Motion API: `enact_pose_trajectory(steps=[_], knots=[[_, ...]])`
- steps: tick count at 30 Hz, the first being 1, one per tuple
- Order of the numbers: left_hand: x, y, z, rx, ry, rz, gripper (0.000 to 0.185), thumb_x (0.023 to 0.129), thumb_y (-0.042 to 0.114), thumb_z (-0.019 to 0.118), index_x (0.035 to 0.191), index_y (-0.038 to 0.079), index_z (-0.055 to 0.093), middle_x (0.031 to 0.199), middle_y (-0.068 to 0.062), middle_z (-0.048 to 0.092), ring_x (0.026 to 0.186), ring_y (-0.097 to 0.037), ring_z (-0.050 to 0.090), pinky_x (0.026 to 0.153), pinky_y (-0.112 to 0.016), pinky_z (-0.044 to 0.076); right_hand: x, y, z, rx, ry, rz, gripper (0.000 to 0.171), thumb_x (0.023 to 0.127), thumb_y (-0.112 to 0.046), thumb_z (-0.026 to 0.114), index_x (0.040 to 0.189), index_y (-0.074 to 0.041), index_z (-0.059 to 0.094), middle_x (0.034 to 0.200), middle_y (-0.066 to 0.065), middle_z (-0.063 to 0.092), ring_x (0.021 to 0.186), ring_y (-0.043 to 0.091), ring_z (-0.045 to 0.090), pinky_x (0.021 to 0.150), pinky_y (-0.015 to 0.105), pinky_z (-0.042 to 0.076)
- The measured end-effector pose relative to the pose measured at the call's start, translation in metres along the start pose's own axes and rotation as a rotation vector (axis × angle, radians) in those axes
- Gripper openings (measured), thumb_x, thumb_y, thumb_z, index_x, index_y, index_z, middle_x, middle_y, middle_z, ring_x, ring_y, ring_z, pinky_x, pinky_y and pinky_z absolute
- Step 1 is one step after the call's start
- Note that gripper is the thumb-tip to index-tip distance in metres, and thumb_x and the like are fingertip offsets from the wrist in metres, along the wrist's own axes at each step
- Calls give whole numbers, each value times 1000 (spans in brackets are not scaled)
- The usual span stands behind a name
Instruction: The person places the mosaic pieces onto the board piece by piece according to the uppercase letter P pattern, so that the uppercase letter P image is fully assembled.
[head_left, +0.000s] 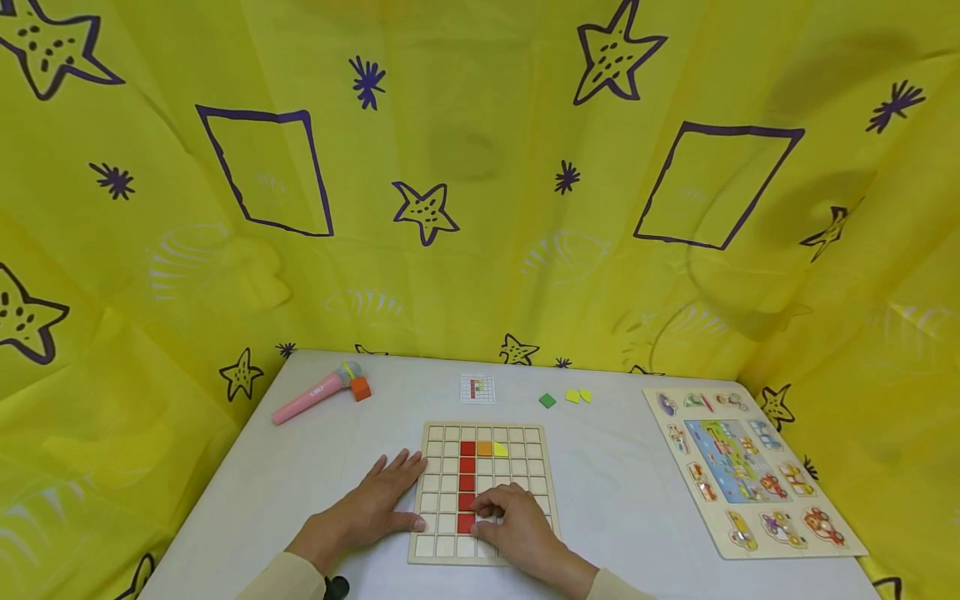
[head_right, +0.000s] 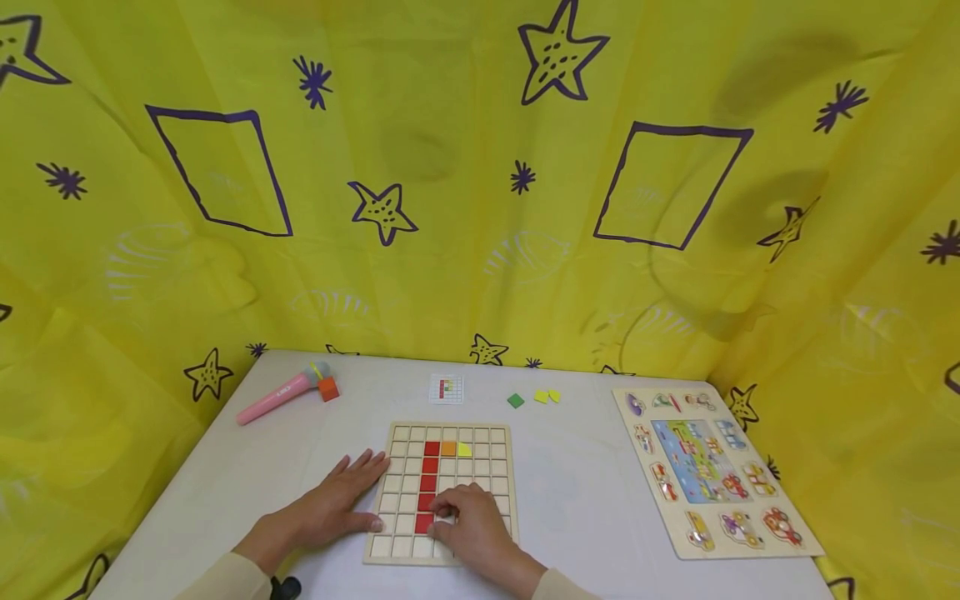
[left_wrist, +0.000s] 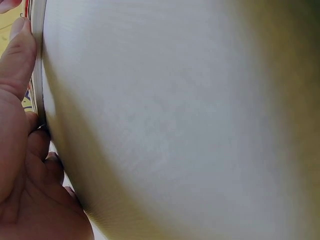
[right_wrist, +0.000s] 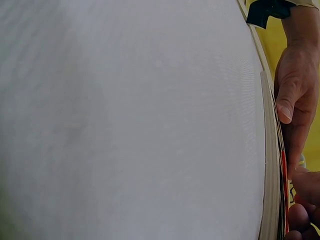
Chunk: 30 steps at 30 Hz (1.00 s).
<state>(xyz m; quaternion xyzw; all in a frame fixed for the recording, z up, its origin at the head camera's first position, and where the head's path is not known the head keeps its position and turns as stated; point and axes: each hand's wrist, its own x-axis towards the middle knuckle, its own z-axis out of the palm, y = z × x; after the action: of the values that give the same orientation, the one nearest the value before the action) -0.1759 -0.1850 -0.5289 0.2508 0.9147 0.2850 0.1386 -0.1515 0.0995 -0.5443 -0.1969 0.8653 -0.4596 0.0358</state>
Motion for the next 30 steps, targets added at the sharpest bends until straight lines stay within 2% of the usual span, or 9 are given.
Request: enact_pose_trajectory(steps=[9,14,23,30], knots=[[-1,0,0,-8,-4,-1,98,90,50,78,163,0,35,171,-19,32,161,-43,20,130,-66,8,0,-1,-5,84,-10,70,17,87,-16,87,100,-14,77,90,-7,66,82,1,54,72,19,48],[-2,0,0,-10,3,8,98,90,49,78,162,-1,35,170,-21,33,161,-45,21,130,-67,8,2,-1,-10,125,-3,74,18,87,-11,85,102,-11,76,90,-4,65,79,2,54,70,18,49],[0,-1,1,-12,-1,1,99,89,49,79,163,0,35,171,-19,32,162,-43,20,130,-66,8,7,-1,-25,193,-27,78,20,91,-10,82,109,-5,75,96,1,69,83,5,56,73,19,51],[0,-2,1,-13,-5,-2,99,90,50,78,163,0,34,172,-18,32,162,-42,19,131,-65,7,16,5,-45,188,7,92,24,93,-11,80,114,-2,74,99,4,71,84,7,58,73,20,52]])
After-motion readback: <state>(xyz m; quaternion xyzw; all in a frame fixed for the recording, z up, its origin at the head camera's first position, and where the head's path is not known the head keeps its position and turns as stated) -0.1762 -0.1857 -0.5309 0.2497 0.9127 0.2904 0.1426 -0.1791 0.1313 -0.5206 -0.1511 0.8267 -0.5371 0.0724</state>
